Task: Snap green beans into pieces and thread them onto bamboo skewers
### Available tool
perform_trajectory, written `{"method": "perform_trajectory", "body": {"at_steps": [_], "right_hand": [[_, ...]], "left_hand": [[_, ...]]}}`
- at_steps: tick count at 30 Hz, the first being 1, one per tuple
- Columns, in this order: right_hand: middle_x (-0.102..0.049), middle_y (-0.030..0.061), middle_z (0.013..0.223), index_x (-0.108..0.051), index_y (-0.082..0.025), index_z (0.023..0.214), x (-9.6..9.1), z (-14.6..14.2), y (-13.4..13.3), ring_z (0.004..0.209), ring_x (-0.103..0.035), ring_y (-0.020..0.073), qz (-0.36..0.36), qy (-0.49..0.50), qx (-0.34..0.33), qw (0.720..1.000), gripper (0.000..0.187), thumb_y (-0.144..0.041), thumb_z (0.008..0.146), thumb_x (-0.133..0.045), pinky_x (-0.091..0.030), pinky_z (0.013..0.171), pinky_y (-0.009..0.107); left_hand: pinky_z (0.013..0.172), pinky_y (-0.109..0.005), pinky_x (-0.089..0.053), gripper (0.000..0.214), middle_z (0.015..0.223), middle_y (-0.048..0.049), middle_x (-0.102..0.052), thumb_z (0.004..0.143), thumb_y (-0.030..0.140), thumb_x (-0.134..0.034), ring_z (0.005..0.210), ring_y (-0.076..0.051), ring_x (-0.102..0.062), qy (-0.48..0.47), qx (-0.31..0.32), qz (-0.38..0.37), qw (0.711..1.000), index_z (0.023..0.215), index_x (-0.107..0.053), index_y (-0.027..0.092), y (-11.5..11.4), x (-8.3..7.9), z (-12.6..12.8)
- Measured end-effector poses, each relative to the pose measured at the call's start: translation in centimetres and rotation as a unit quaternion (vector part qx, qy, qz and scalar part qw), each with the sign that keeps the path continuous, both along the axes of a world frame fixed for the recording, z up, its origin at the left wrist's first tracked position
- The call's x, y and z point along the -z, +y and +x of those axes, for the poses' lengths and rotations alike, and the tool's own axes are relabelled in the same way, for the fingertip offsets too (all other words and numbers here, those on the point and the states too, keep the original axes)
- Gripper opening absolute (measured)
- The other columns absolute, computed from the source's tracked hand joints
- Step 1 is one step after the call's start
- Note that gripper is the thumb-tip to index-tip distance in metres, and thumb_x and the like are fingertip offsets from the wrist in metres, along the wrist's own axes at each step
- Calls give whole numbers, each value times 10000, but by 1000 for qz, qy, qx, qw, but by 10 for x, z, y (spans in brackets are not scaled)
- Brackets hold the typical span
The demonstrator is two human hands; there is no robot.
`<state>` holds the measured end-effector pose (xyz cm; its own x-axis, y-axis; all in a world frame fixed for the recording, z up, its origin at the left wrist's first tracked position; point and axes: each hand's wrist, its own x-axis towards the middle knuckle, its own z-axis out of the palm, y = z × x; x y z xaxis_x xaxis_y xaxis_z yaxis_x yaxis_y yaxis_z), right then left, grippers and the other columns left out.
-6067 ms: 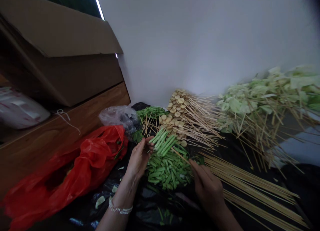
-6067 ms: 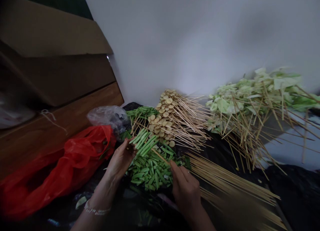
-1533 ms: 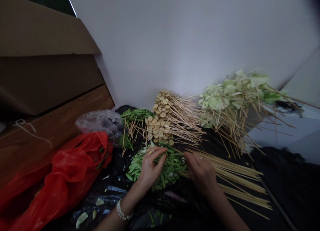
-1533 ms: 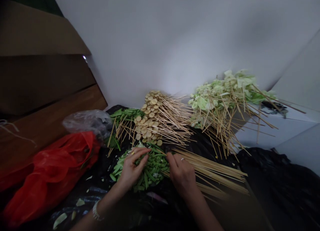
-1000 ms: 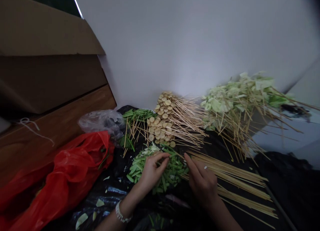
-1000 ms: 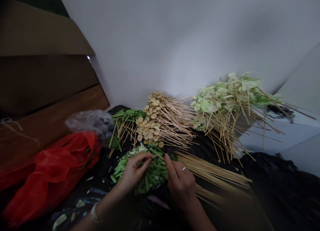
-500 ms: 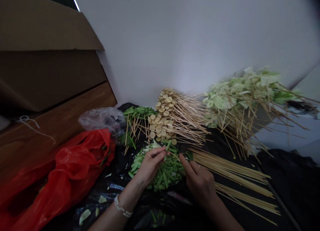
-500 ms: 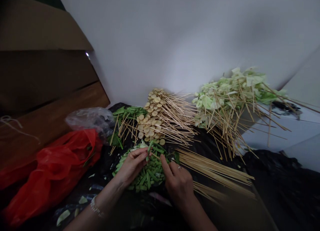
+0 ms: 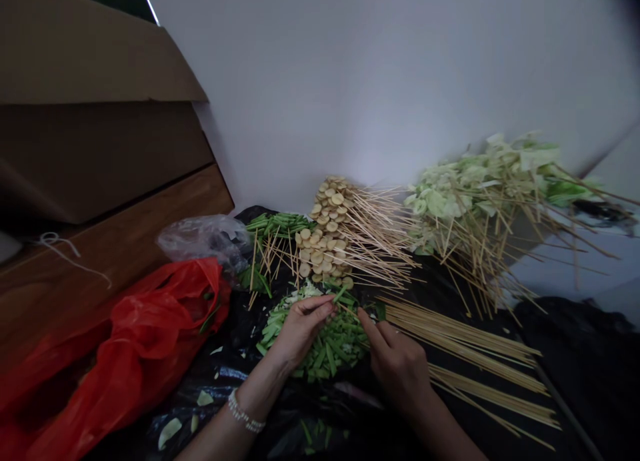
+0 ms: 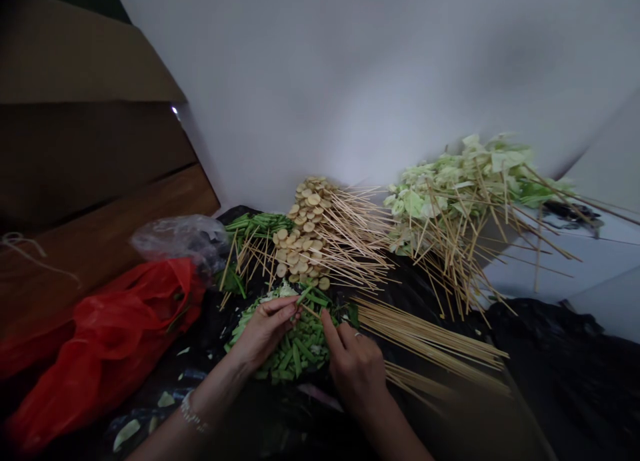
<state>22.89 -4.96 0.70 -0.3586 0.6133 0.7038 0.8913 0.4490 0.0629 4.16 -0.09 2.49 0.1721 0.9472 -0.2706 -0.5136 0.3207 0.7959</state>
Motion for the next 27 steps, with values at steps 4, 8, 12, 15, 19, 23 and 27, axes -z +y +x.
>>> {"method": "perform_trajectory", "body": {"at_steps": [4,8,12,15,19,23,27], "right_hand": [[-573,-11,658,-608,-163,1237,2,-2,0,502,-429,99,5,10,9,1000,441,-28,879,-387,-292,541,285],[-579,-8,665,-605,-149,1232,4,-3,-2,511,-455,90,7,22,1,1000,449,-15,866,-381,-317,545,271],[-596,1,672,-598,-124,1222,5,-3,-3,525,-494,95,4,25,-12,1000,445,0,864,-364,-345,553,264],[-610,6,665,-601,-113,1187,6,-4,-3,526,-519,98,14,44,-26,999,384,-21,880,-390,-363,553,259],[-622,19,667,-583,-97,1168,7,-5,-3,557,-563,108,18,61,-51,997,334,-39,890,-406,-389,568,249],[-610,13,644,-575,-82,1164,8,-6,-4,501,-531,110,16,56,-49,997,311,-49,899,-418,-382,540,259],[-617,18,652,-574,-89,1165,7,-7,-5,509,-545,113,7,60,-54,997,328,-43,897,-390,-391,537,251]], "left_hand": [[690,-178,-486,331,739,-30,-752,518,259,-905,661,-83,-628,-2,1,0,1000,812,-790,158,1,1,-1],[695,-195,-485,310,729,-38,-749,524,250,-903,663,-95,-632,-8,13,-4,1000,795,-790,151,1,2,-1],[721,-207,-479,300,753,-45,-754,535,248,-899,695,-108,-642,0,22,0,1000,796,-790,150,0,4,-2],[723,-214,-475,304,755,-44,-754,526,253,-903,705,-113,-646,5,23,-3,1000,790,-789,155,-2,4,-2],[719,-219,-469,293,741,-40,-748,518,255,-906,702,-115,-643,1,34,-8,999,769,-788,159,-4,2,-2],[690,-212,-448,276,731,-38,-739,544,268,-893,676,-105,-616,18,43,13,999,775,-790,156,-6,2,0],[664,-217,-430,255,733,-41,-729,587,280,-869,665,-109,-591,48,50,44,997,793,-793,150,-7,3,0]]}}
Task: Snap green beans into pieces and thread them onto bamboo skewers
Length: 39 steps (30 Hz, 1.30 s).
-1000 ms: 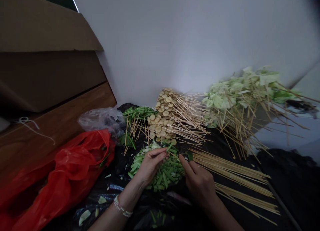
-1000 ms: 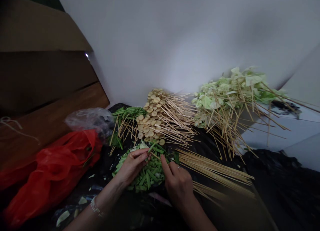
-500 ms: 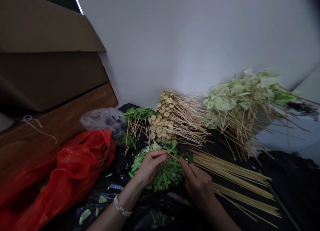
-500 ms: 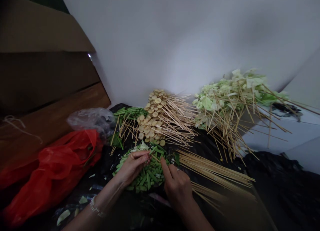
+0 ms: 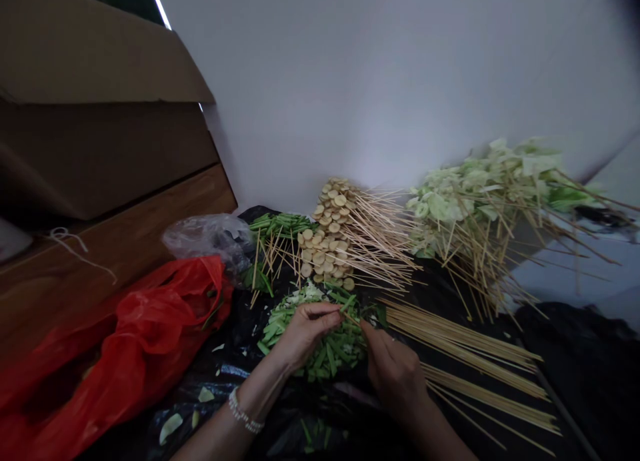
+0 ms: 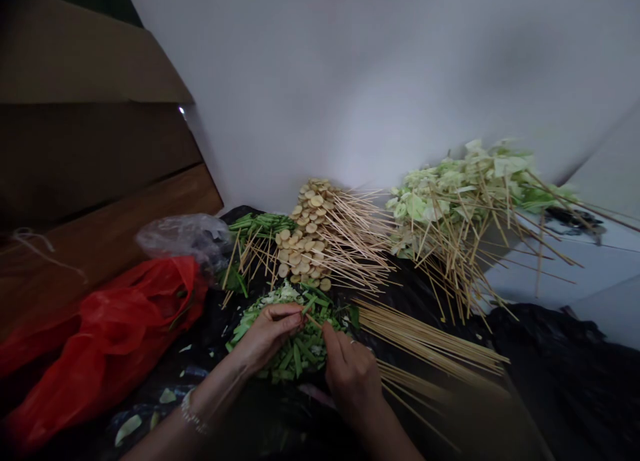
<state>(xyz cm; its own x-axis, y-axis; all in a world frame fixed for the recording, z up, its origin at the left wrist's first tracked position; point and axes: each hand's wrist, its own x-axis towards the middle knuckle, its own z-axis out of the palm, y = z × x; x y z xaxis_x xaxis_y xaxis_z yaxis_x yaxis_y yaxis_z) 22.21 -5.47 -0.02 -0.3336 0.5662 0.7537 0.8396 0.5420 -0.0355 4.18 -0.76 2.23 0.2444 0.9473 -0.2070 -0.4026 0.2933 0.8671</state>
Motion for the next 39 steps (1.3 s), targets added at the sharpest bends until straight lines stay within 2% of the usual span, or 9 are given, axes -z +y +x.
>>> {"method": "perform_trajectory", "body": {"at_steps": [4,12,18,21,23,26,31,35,39], "right_hand": [[-635,33,677,-566,-96,1191,2,1,-1,540,-568,123,-12,-3,-5,1000,359,-40,890,-379,-416,554,241],[-667,49,732,-591,-92,1183,7,2,3,576,-592,112,-5,-19,-23,1000,323,-76,903,-432,-434,576,224],[-671,40,731,-627,-110,1115,-5,7,7,565,-591,107,4,-7,34,999,300,-72,916,-404,-411,567,234],[-682,45,752,-636,-108,1101,-8,15,10,596,-611,116,14,-6,67,998,276,-83,919,-430,-423,597,239],[-683,46,743,-647,-108,1089,-8,18,12,609,-620,122,19,-10,80,997,254,-103,923,-454,-430,606,238],[-684,51,747,-657,-115,1082,-8,19,14,625,-625,121,10,-13,79,997,262,-118,930,-444,-437,607,228],[-679,46,751,-653,-119,1109,-5,17,13,603,-611,116,-1,-18,76,997,280,-126,925,-442,-425,582,232],[-667,37,723,-654,-122,1095,-3,15,12,586,-597,114,-1,-20,73,997,290,-93,910,-433,-404,563,241],[-660,38,724,-641,-116,1097,-3,13,12,609,-597,120,-17,-12,57,998,301,-67,906,-413,-405,588,245]], "left_hand": [[683,-234,-433,212,758,-44,-721,616,278,-849,689,-127,-592,23,3,30,999,783,-793,161,0,1,-1],[767,-281,-479,159,841,-76,-737,648,295,-825,788,-187,-640,83,57,104,989,748,-791,176,-7,2,10],[748,-277,-476,263,810,-73,-742,696,394,-780,736,-174,-635,98,-48,110,988,840,-790,175,11,1,-14],[757,-277,-467,253,834,-88,-737,753,392,-727,775,-186,-638,177,-26,155,972,860,-787,171,20,-4,-28],[752,-272,-458,175,833,-83,-726,751,329,-727,789,-190,-634,267,4,218,939,825,-786,182,23,-7,-36],[738,-266,-444,122,783,-49,-686,774,220,-664,776,-178,-605,387,63,302,869,811,-780,213,24,-10,-45],[860,-310,-417,351,838,-18,-621,660,32,-563,870,-187,-557,508,182,365,759,847,-765,251,17,-14,-52],[944,-387,-372,358,923,-39,-602,620,36,-574,966,-237,-530,588,175,385,690,864,-728,247,10,-15,-46],[870,-366,-394,217,963,-67,-588,682,70,-575,986,-250,-515,650,132,394,637,830,-666,201,9,-13,-38]]}}
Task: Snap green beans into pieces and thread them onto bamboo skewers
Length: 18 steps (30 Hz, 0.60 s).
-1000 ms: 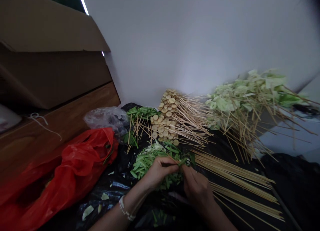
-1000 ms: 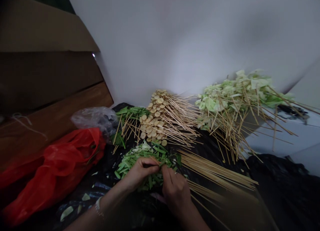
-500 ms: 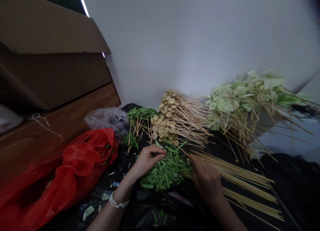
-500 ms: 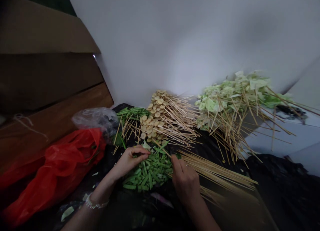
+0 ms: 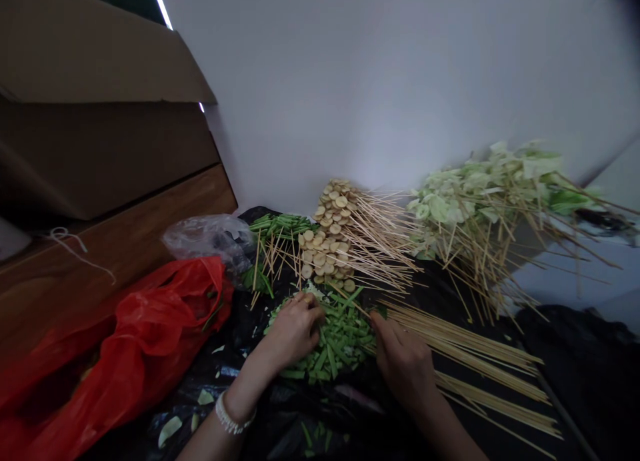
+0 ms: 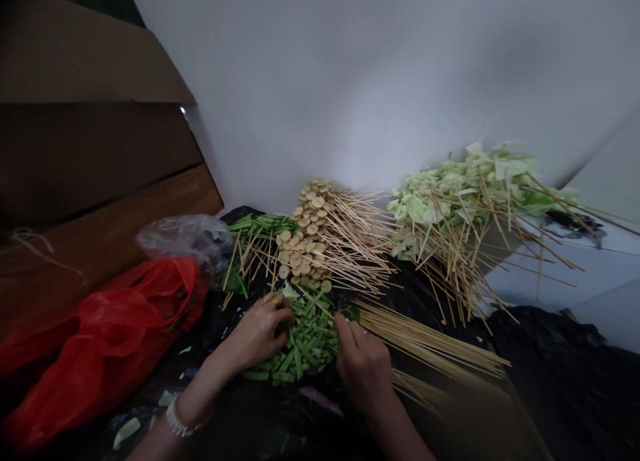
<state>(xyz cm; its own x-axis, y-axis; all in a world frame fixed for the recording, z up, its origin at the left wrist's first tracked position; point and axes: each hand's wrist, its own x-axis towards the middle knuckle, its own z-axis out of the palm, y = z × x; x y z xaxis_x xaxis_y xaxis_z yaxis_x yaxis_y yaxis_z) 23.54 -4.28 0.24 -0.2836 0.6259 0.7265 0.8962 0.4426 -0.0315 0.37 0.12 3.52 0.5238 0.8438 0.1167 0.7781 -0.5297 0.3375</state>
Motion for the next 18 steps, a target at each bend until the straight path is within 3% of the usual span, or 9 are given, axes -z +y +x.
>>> {"method": "perform_trajectory", "body": {"at_steps": [6,9,11,14,18], "right_hand": [[-658,26,718,-632,-118,1113,1,0,0,582,-581,116,1,1,-2,1000,286,-74,918,-428,-397,589,248],[-673,36,753,-629,-115,1118,3,1,0,622,-608,118,4,13,-8,1000,280,-78,921,-433,-413,615,243],[-680,38,773,-624,-116,1126,4,1,0,635,-615,119,7,19,-11,1000,284,-75,921,-432,-416,623,243],[-675,35,766,-619,-107,1134,5,-1,0,638,-618,122,0,23,-21,1000,294,-70,920,-421,-415,623,244],[-665,31,744,-621,-97,1133,4,-3,-2,615,-609,118,-6,25,-32,999,294,-75,928,-410,-402,600,242]], "left_hand": [[821,-350,-401,118,888,-66,-627,816,120,-541,914,-231,-532,-9,12,15,1000,830,-641,181,6,-1,2],[833,-329,-410,179,877,-63,-648,878,148,-508,904,-213,-547,-124,-1,-6,992,948,-669,184,8,0,2],[833,-311,-419,234,907,-64,-657,887,179,-529,899,-200,-566,-235,-37,-38,970,1070,-674,190,9,3,2],[795,-281,-435,240,919,-64,-670,848,252,-621,849,-177,-587,-417,-91,-147,892,1058,-713,179,11,7,3],[726,-228,-446,312,871,-48,-696,733,337,-767,773,-130,-587,-615,-116,-331,707,999,-747,174,10,9,6]]}}
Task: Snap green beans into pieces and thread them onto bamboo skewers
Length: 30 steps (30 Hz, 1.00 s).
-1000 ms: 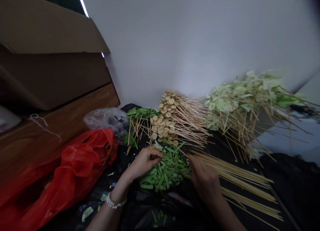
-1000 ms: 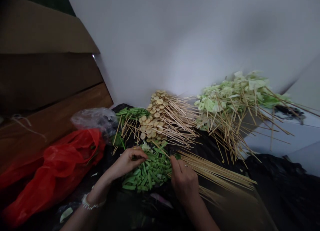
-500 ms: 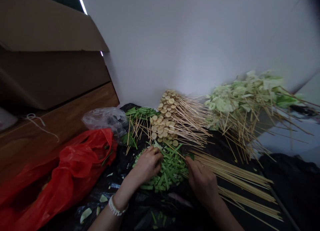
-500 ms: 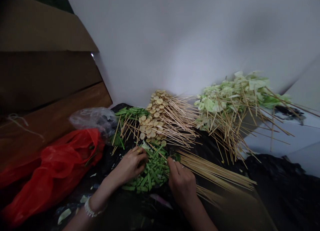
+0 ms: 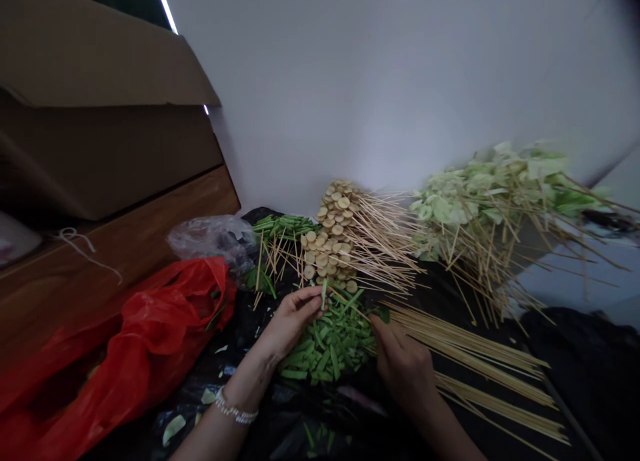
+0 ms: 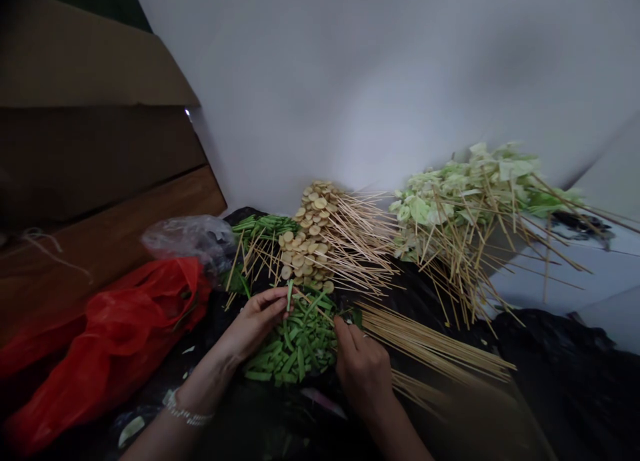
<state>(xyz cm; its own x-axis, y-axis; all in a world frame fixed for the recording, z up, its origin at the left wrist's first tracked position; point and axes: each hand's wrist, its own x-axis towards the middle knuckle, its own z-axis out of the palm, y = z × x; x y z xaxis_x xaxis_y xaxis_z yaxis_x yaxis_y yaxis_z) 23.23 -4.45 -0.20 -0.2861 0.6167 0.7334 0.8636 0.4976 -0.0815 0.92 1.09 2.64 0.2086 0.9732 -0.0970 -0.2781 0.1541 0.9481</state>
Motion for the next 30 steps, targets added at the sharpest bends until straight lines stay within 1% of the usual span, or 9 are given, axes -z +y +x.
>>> {"method": "perform_trajectory", "body": {"at_steps": [2,5,10,15,21,24,30], "right_hand": [[-667,27,748,-624,-103,1135,0,-1,-1,579,-592,110,3,-3,3,1000,291,-92,938,-411,-386,572,245],[-661,22,738,-627,-105,1144,-1,-2,-1,551,-573,107,4,-10,-2,1000,294,-106,946,-410,-375,560,253],[-633,20,697,-640,-105,1136,-3,-3,-2,570,-576,118,-1,-22,-10,1000,308,-95,942,-401,-375,577,259],[-615,12,682,-643,-118,1142,-3,-4,-3,541,-545,109,0,-27,-2,1000,331,-95,943,-380,-360,564,257],[-594,8,659,-655,-119,1126,-3,-4,-3,538,-535,108,4,-36,-2,999,331,-96,936,-384,-346,548,260],[-599,11,670,-655,-116,1127,-4,-4,-4,536,-533,105,5,-35,-3,999,333,-96,936,-383,-340,541,261],[-594,9,669,-651,-114,1128,-4,-4,-4,533,-533,106,1,-39,-5,999,340,-95,937,-370,-334,539,267]], "left_hand": [[689,-194,-435,346,846,-40,-704,681,314,-816,748,-105,-585,-72,2,-48,996,991,-755,174,-1,-1,1],[670,-166,-426,347,872,-46,-726,648,273,-845,762,-90,-599,-110,-10,-65,992,969,-764,168,0,-2,2],[677,-170,-441,347,851,-44,-750,590,242,-878,746,-89,-626,-115,-42,-72,990,914,-775,169,3,-1,3],[693,-182,-464,370,808,-39,-754,548,229,-896,740,-97,-647,-115,-54,-90,988,894,-778,171,3,-2,3],[672,-177,-471,324,776,-43,-744,580,251,-880,721,-92,-630,-115,-67,-84,988,871,-782,149,5,4,2],[657,-164,-467,315,762,-37,-735,582,236,-879,703,-79,-617,-120,-67,-86,987,865,-782,139,6,7,0],[651,-160,-477,340,755,-42,-725,560,210,-888,688,-77,-612,-143,-72,-102,982,870,-780,122,7,5,0]]}}
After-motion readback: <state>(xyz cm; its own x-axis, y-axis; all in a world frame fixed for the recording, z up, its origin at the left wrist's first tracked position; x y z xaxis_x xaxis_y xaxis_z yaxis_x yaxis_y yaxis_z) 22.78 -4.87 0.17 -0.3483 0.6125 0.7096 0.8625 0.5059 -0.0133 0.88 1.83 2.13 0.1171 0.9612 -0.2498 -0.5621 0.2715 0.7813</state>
